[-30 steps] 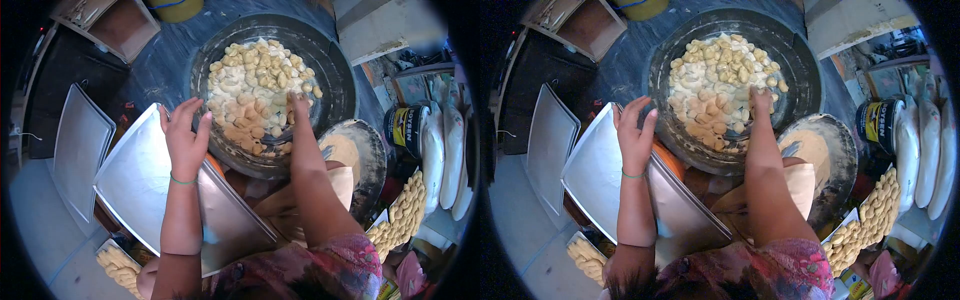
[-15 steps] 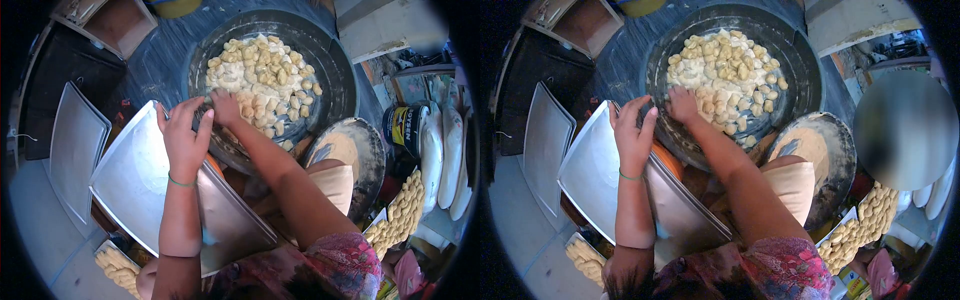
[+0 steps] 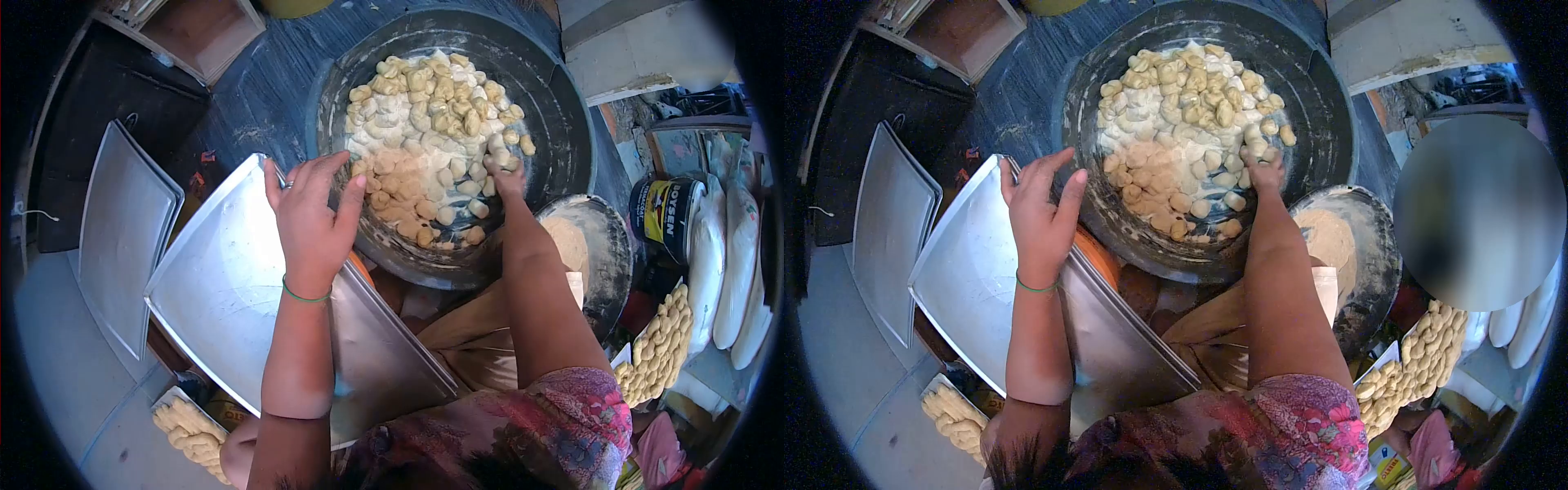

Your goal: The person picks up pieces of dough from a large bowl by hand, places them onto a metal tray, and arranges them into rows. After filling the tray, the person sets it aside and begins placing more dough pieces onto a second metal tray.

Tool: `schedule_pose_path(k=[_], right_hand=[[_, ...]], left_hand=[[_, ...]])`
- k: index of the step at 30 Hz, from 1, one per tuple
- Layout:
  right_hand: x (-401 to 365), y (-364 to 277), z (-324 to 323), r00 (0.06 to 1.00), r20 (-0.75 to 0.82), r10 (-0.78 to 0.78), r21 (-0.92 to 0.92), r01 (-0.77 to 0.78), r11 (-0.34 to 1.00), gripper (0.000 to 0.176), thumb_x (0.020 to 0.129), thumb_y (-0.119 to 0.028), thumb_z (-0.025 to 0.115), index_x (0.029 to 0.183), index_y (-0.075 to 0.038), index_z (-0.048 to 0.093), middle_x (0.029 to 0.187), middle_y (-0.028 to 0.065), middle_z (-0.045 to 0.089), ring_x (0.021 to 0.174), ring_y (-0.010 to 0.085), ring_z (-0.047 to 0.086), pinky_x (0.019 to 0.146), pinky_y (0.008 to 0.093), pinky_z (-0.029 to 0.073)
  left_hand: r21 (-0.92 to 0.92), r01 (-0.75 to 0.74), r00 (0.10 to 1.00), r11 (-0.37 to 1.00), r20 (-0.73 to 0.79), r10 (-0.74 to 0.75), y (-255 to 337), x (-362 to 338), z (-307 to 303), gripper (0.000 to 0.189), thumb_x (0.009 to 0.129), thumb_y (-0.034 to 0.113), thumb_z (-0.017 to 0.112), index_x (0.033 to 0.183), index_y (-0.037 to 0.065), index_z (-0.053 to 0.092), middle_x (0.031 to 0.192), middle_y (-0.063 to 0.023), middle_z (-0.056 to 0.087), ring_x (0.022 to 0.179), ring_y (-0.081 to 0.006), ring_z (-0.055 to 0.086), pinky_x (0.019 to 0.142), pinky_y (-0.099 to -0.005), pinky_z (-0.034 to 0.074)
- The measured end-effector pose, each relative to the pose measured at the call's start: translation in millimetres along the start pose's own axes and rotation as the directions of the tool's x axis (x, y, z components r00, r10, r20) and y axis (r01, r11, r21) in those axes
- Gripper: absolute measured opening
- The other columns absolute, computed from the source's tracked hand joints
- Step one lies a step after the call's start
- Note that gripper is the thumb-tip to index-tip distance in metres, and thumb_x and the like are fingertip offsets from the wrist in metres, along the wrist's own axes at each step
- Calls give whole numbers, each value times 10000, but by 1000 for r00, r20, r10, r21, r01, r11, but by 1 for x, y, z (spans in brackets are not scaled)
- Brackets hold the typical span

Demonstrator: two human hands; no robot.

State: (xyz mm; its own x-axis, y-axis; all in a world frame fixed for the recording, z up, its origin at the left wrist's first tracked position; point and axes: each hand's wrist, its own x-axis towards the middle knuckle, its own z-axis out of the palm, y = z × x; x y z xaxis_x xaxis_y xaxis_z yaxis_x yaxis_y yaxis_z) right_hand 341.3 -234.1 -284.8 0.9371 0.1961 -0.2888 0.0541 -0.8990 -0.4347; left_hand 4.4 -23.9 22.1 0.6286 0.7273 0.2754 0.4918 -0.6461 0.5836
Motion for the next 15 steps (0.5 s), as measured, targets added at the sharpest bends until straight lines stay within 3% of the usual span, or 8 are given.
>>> schedule_pose_path(k=[1,3,5,7,8,9,12,15], right_hand=[[7,4,9,960,-23,279,147,-272,951,1052,671,-672,739,1491,-161,320,1446,251,362,1337,387,346,1083,492,339],[-19,-40,20,951,51,306,-174,-293,940,1016,704,-668,716,1488,-141,340,1444,273,354,1350,415,315,1097,498,317],[-51,-70,48,975,53,216,-168,-205,964,945,736,-614,715,1472,-131,372,1441,278,355,1354,417,311,1097,529,297],[-92,-89,68,990,124,-69,-333,107,937,827,772,-537,711,1449,-168,411,1435,232,385,1345,412,330,1074,557,300],[-113,-111,53,933,300,-200,-310,293,905,783,775,-513,713,1431,-191,432,1434,205,397,1345,400,339,1074,568,288],[-127,-133,34,827,463,-320,-251,468,847,739,778,-488,716,1413,-214,454,1433,179,410,1344,387,348,1074,580,277],[-132,-138,37,391,510,-766,-117,914,389,599,832,-485,654,1355,-224,525,1471,148,404,1355,392,360,1065,592,301],[-78,-75,64,756,368,-541,-39,593,804,641,836,-530,637,1389,-234,503,1536,111,347,1418,348,283,1087,646,224]], left_hand=[[-5,-3,1000,1000,0,3,1,2,0,302,917,293,635,1084,46,678,1056,-113,688,1038,-280,615,1172,-505,133],[13,-10,1000,1000,5,10,1,3,2,295,907,291,644,1097,67,674,1055,-99,687,1038,-286,602,1170,-518,128],[30,-14,1000,999,14,13,0,2,4,292,904,291,646,1102,78,672,1055,-90,687,1038,-288,596,1168,-524,125],[57,-19,999,998,26,18,0,1,4,290,908,295,639,1099,78,672,1056,-85,687,1040,-286,596,1168,-523,125],[36,-2,999,999,37,0,2,2,3,291,915,297,631,1100,77,671,1056,-92,684,1040,-289,594,1168,-522,124],[31,-6,1000,999,30,5,3,3,2,287,916,291,630,1092,69,674,1046,-94,687,1036,-283,602,1170,-515,124],[27,-1,1000,1000,25,0,1,1,1,281,914,279,635,1082,59,678,1028,-100,688,1028,-279,608,1172,-509,125],[-2,-1,1000,1000,23,1,-2,1,1,284,900,274,647,1092,68,672,1027,-102,681,1026,-292,592,1167,-526,124]])
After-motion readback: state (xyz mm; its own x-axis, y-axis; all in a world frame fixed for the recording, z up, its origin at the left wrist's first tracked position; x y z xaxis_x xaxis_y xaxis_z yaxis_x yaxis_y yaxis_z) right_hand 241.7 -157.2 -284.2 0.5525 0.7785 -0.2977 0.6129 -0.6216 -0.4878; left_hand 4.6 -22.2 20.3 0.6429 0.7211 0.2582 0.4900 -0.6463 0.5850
